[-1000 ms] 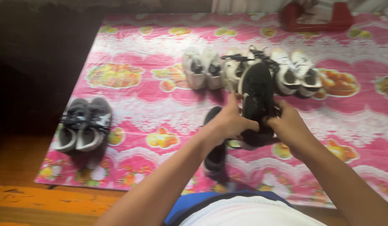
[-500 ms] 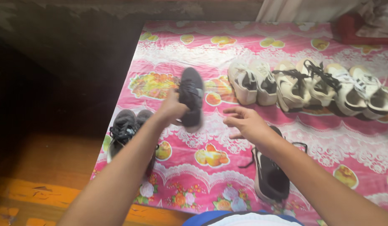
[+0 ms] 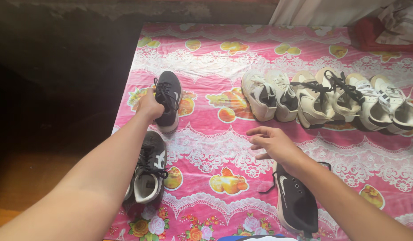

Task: The person sits on the floor and laces a pair of black sneakers by threading the laces through the eyelets and tying them. Several other pairs of shoes are arranged on the floor nearby.

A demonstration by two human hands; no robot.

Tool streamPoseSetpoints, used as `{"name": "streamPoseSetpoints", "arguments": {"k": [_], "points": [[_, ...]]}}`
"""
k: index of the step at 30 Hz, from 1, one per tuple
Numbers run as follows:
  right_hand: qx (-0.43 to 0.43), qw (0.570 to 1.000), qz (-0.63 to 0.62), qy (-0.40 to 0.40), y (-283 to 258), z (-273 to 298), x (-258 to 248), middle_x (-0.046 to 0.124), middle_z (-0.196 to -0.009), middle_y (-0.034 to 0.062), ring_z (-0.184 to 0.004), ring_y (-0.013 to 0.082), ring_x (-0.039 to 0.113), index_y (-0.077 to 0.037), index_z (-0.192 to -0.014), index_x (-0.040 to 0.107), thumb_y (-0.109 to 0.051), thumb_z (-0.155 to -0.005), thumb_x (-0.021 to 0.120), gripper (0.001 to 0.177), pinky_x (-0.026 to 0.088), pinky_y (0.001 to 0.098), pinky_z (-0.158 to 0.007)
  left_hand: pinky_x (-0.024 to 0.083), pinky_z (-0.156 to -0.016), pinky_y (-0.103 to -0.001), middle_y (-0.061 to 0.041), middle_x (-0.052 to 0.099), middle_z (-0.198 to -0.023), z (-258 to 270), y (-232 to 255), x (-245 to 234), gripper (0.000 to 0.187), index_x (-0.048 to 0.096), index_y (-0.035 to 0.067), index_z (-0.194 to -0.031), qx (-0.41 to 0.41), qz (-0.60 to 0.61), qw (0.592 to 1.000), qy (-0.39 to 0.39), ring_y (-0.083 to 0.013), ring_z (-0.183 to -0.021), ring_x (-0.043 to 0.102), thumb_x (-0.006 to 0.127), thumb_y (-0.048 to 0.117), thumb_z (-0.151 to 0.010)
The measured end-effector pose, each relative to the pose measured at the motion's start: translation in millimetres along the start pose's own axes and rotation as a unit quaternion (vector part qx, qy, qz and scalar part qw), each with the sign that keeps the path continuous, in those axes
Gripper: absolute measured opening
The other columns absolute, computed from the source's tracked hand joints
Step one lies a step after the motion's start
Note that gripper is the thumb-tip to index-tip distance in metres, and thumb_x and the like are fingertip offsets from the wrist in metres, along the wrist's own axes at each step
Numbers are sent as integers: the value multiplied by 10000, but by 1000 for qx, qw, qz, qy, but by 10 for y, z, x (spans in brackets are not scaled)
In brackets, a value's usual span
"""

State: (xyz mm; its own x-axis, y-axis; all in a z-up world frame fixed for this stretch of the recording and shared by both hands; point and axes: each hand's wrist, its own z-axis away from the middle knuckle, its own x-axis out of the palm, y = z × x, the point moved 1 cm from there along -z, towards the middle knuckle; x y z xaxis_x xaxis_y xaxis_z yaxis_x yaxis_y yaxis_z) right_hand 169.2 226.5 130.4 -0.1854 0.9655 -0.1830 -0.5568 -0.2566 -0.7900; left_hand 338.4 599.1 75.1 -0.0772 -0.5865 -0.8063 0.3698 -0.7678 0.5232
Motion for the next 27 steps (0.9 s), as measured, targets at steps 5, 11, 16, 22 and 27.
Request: {"name": "streamPoseSetpoints", "arguments": {"k": [5, 11, 16, 22, 27], "points": [[1, 1000, -23, 11, 112, 94, -45, 719, -1129, 77, -1040, 184, 702, -92, -1251, 691, -247, -928, 631, 363, 613, 378, -805, 608, -903, -485, -199, 510, -1446, -121, -172, 130, 818, 443, 216, -1516, -14, 48, 999, -6, -380, -1300, 566, 676, 33, -754], [-43, 984, -102, 139, 486, 465, -735, 714, -1067, 110, -925, 194, 716, -8, -1231, 677, -148, -947, 622, 322, 623, 388, -761, 345, -1141, -490, -227, 586, -1293, 111, 92, 307, 514, 624, 102, -1314, 97, 48, 975, 193, -409, -1296, 490, 628, 53, -802], [-6, 965, -127, 230, 1067, 836, -1409, 701, -1100, 144, -903, 230, 679, 32, -1252, 653, -84, -970, 594, 310, 574, 381, -751, 361, -1064, -494, -229, 571, -1182, 994, 696, 734, 408, 639, 59, -1171, 330, 109, 910, 227, -408, -1202, 503, 621, -12, -770], [68, 968, -85, 225, 1689, 1122, -1731, 710, -1127, 160, -1007, 238, 686, -23, -1290, 665, -145, -991, 583, 333, 584, 413, -838, 476, -1012, -406, -184, 721, -1106, 1971, 1370, 1592, 229, 733, 33, -1026, 416, 255, 872, -36, -322, -1125, 657, 614, 28, -831], [86, 984, -42, 148, 1918, 1175, -1649, 721, -1125, 119, -1042, 208, 680, -108, -1301, 684, -145, -881, 706, 422, 611, 419, -807, 519, -1008, -394, -159, 717, -1151, 2530, 1644, 2201, 326, 741, 58, -1111, 314, 189, 903, -224, -305, -1136, 689, 625, 97, -809]]}}
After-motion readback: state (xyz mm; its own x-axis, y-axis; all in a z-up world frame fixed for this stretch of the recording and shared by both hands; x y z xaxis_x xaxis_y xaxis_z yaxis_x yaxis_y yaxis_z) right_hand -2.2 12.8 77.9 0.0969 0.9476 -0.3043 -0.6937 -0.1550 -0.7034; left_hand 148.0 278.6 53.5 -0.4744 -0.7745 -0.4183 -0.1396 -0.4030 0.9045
